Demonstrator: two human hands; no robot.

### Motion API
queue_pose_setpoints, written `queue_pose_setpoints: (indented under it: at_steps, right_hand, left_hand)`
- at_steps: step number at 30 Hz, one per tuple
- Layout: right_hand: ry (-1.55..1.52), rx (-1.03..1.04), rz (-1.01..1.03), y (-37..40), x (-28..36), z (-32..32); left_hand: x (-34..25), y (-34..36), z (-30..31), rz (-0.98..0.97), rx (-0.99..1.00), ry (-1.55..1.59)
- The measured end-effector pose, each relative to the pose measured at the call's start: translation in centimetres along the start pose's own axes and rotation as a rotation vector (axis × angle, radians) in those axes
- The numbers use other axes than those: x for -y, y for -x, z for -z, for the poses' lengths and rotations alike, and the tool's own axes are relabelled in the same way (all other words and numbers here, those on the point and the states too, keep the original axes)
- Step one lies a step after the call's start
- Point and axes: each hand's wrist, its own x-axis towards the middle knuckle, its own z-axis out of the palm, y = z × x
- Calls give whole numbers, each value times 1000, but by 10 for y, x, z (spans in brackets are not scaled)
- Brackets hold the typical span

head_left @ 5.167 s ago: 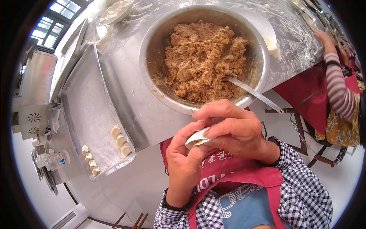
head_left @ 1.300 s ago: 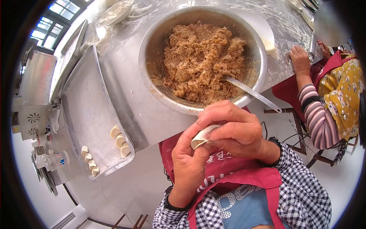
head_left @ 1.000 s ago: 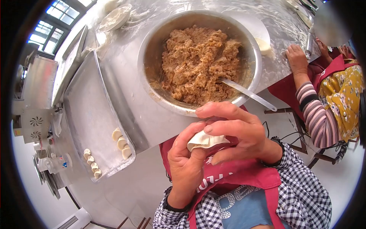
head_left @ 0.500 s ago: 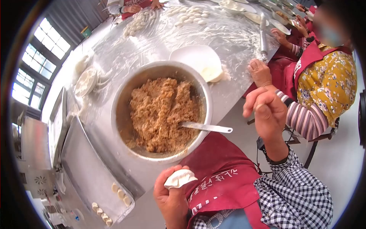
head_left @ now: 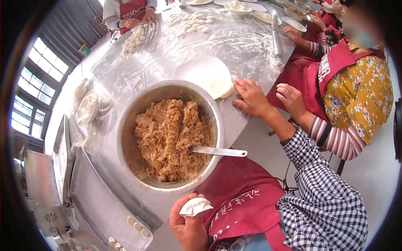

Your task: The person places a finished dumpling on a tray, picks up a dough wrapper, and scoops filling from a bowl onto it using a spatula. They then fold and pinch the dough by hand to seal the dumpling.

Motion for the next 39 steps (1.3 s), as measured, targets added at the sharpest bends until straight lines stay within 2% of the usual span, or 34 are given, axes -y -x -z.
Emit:
queue_pose_setpoints:
  at_steps: [2, 4, 5, 8, 11, 13, 15, 17, 19, 21, 24, 25, 32, 35, 37, 39]
  right_hand:
    - [65, 78, 27, 4, 3, 0]
    - [31, 138, 35, 14, 2, 9]
    - [-24, 22, 39, 17, -2, 12]
    - [-372, -190, -116, 12, 17, 50]
    - [-577, -196, -100, 7, 39, 76]
    - [-508, -211, 57, 0, 68, 98]
    - [-844, -310, 53, 3, 115, 113]
    - [-1016, -190, 310, 15, 143, 127]
    - [-1225, 46, 554, 16, 175, 125]
    - [-1146, 161, 492, 23, 202, 119]
    - [-1153, 104, 396, 30, 220, 92]
    - [-1180, 120, 333, 31, 223, 91]
    - [-1307, 176, 423, 33, 214, 72]
    - [-1346, 163, 402, 34, 215, 73]
    - [-1320, 157, 281, 35, 219, 77]
    - [-1305, 150, 251, 37, 221, 78]
  left_hand:
    - [3, -3, 2, -5, -28, 11]
    - [14, -8, 9, -161, 62, 145]
    - [15, -7, 11, -147, 42, 163]
    - [11, -9, 11, -128, -25, 136]
    - [11, -12, 10, -131, 38, 70]
    - [15, -13, 15, -180, 40, 31]
    - [18, -11, 17, -248, 54, -15]
    - [19, -11, 20, -272, 50, -50]
    - [19, -8, 22, -290, 56, -87]
    - [19, -4, 23, -247, 58, -34]
    - [22, -3, 24, -234, 47, -11]
    - [20, -1, 27, -170, 67, 28]
    - [23, -4, 28, -213, 105, 52]
    - [24, -5, 29, -230, 133, 70]
    - [22, -7, 27, -226, 117, 26]
    - [22, -8, 26, -216, 108, 38]
